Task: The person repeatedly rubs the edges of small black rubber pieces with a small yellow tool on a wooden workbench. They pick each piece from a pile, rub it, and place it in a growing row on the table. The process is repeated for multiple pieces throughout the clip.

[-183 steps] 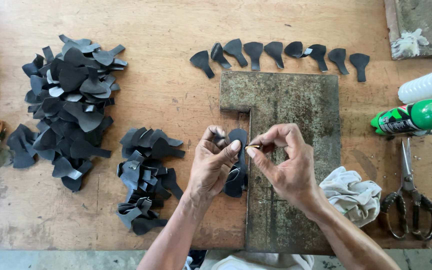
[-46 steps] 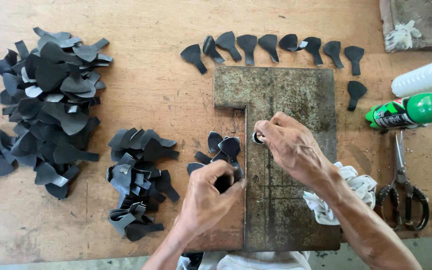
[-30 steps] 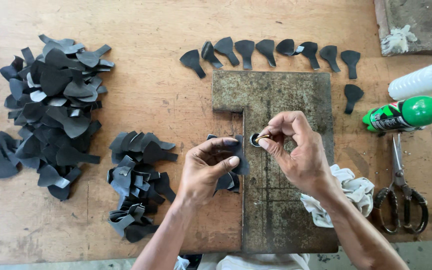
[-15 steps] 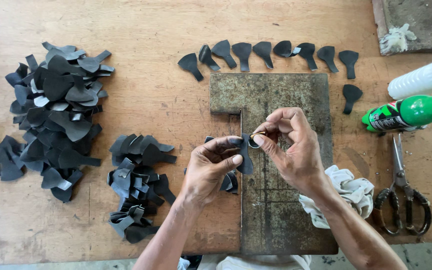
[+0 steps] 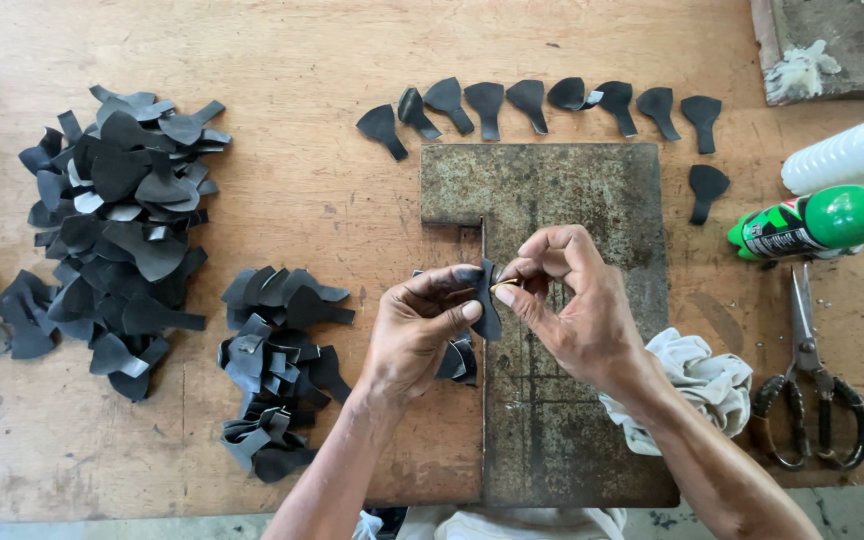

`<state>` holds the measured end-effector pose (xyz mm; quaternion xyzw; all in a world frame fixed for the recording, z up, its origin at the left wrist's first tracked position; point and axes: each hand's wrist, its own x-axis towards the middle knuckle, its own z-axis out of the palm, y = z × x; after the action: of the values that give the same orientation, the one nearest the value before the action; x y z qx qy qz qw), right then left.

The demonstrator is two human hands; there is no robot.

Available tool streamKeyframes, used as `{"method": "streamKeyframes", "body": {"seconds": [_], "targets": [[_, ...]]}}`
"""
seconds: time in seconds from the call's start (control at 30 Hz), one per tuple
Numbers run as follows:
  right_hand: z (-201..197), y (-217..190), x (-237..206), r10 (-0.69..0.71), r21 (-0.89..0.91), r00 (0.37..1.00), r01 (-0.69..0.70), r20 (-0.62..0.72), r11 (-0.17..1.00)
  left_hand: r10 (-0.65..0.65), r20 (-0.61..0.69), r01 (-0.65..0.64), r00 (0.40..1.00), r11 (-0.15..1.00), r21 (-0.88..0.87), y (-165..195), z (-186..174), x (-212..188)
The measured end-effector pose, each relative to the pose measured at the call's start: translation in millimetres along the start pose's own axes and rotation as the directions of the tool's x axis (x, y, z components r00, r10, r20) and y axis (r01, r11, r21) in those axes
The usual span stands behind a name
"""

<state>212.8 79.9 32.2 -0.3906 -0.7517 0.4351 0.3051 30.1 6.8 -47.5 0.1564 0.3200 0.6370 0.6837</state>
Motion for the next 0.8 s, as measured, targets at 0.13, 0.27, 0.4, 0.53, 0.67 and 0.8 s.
{"method": "streamKeyframes", "body": {"seconds": [0.13,0.27,0.4,0.53,0.67,0.8], "targets": [[-1,-4,0,0.098,0.031,0.995,-0.099,0.035,0.995,0.007,0.007,-0.007,1.0,1.0,-0.015,1,0,0],[-2,-7,-2,0.116,0.043,0.991,-0.119,0.068,0.992,0.012,0.007,-0.012,1.0,1.0,0.019,4,0,0],[-5,-7,-6,0.153,0.021,0.984,-0.155,0.088,0.988,0.036,0.02,-0.036,0.999,0.999,0.008,3,1,0],[-7,-7,-13,0.082,0.007,0.992,-0.083,0.098,0.997,0.062,-0.01,-0.062,0.998,0.998,-0.005,1,0,2],[-4,-9,-23,0.046,-0.042,0.993,-0.042,0.105,0.998,0.075,-0.035,-0.076,0.997,0.996,-0.039,0,-2,4],[-6,-8,-23,-0.017,-0.088,0.999,0.021,0.049,0.996,0.063,-0.031,-0.065,0.998,0.997,-0.047,2,-3,4]]}}
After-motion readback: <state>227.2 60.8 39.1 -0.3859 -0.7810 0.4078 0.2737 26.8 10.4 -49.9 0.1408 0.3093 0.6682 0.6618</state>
